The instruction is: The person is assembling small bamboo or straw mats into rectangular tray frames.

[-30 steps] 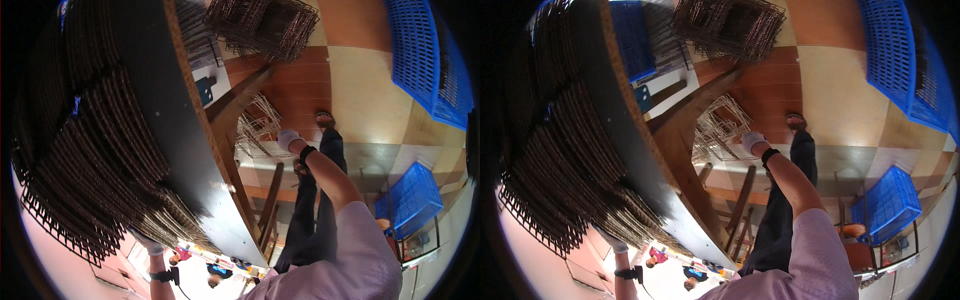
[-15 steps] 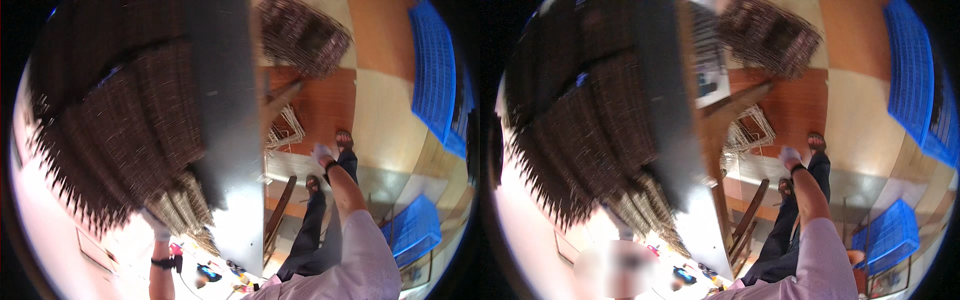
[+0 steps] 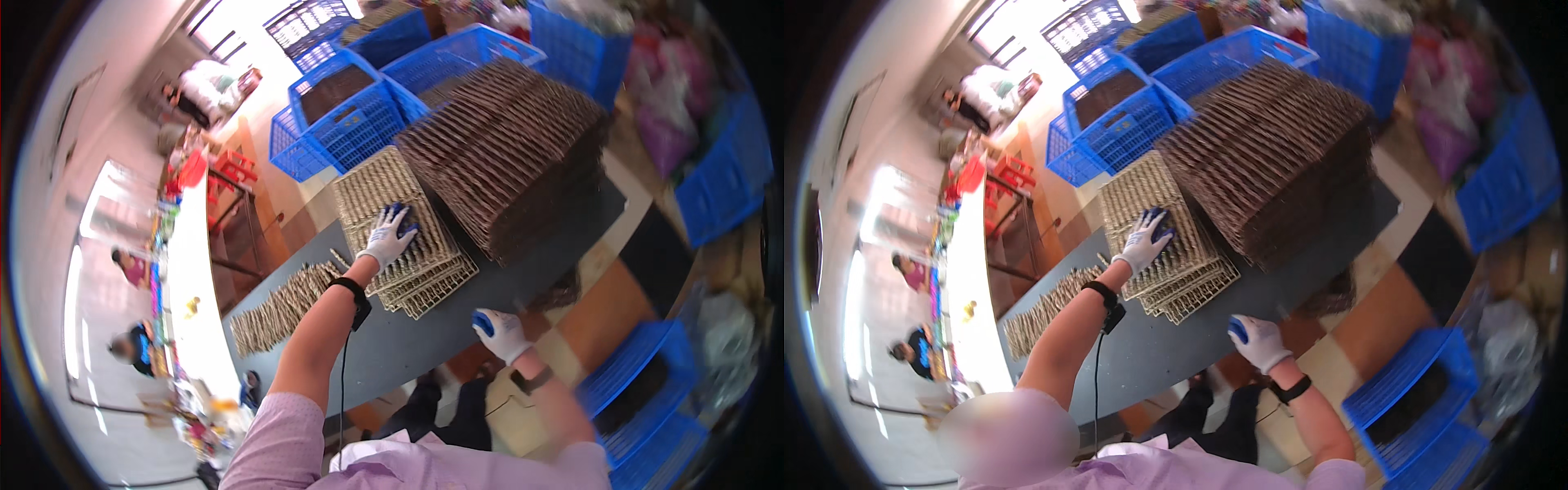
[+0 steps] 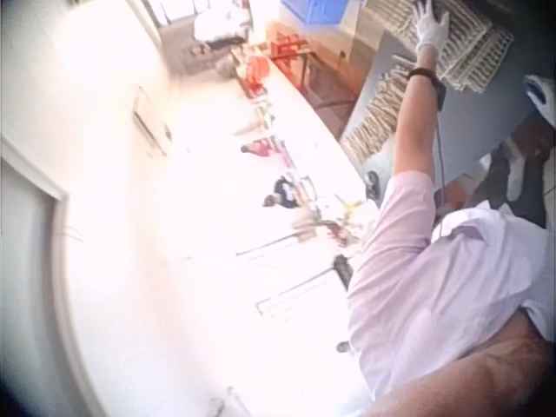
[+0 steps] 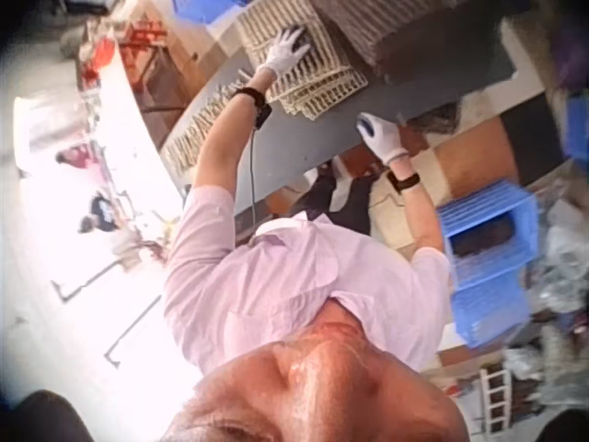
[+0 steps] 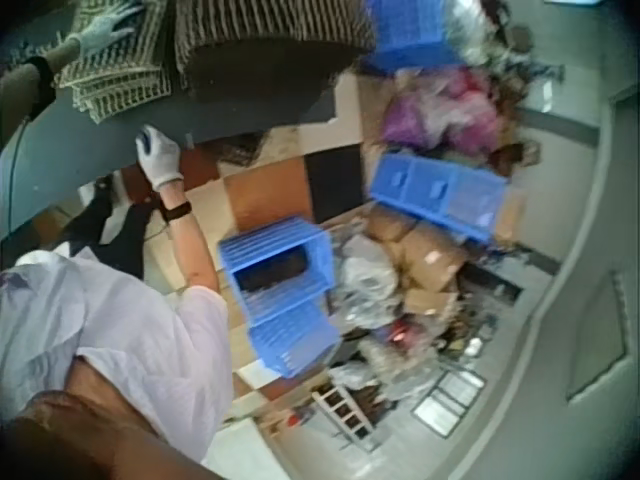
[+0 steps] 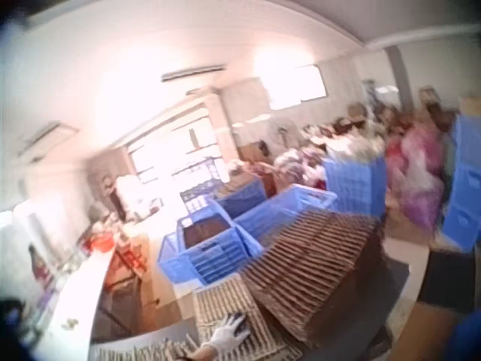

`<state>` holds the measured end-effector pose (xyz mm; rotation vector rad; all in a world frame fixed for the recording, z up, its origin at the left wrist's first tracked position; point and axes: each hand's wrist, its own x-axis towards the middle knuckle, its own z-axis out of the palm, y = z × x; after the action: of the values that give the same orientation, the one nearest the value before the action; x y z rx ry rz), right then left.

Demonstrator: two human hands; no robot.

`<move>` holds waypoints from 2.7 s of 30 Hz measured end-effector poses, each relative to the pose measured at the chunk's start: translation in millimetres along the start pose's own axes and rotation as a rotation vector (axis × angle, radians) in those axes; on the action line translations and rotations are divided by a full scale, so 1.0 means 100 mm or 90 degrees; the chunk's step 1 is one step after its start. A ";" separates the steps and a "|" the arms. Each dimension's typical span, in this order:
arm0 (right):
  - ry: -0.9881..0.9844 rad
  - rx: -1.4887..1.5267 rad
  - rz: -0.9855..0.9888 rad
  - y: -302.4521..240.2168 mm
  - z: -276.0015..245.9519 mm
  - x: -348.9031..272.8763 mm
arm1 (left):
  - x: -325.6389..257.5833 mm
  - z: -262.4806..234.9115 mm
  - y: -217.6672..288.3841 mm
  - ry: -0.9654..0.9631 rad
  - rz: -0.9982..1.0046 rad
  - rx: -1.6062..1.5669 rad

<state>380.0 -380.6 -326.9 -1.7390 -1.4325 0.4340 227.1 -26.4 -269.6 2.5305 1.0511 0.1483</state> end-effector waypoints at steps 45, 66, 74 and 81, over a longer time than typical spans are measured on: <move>-0.125 0.266 0.279 -1.12 0.68 2.91 | -1.07 0.18 -1.04 0.228 -0.336 -1.207; -0.375 0.162 0.220 -1.81 1.64 1.75 | -3.19 -1.75 -0.84 0.414 -0.144 -0.427; -0.557 0.215 0.197 -1.48 2.50 1.16 | -4.33 -1.62 -0.98 0.236 -0.378 0.031; -0.355 0.362 0.120 -1.75 2.62 1.12 | -4.84 -0.99 -1.67 0.022 -0.422 0.154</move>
<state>115.3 -176.4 -325.4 -1.3305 -1.3229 1.3697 -251.8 -227.0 -219.7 2.2268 1.9505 -0.1290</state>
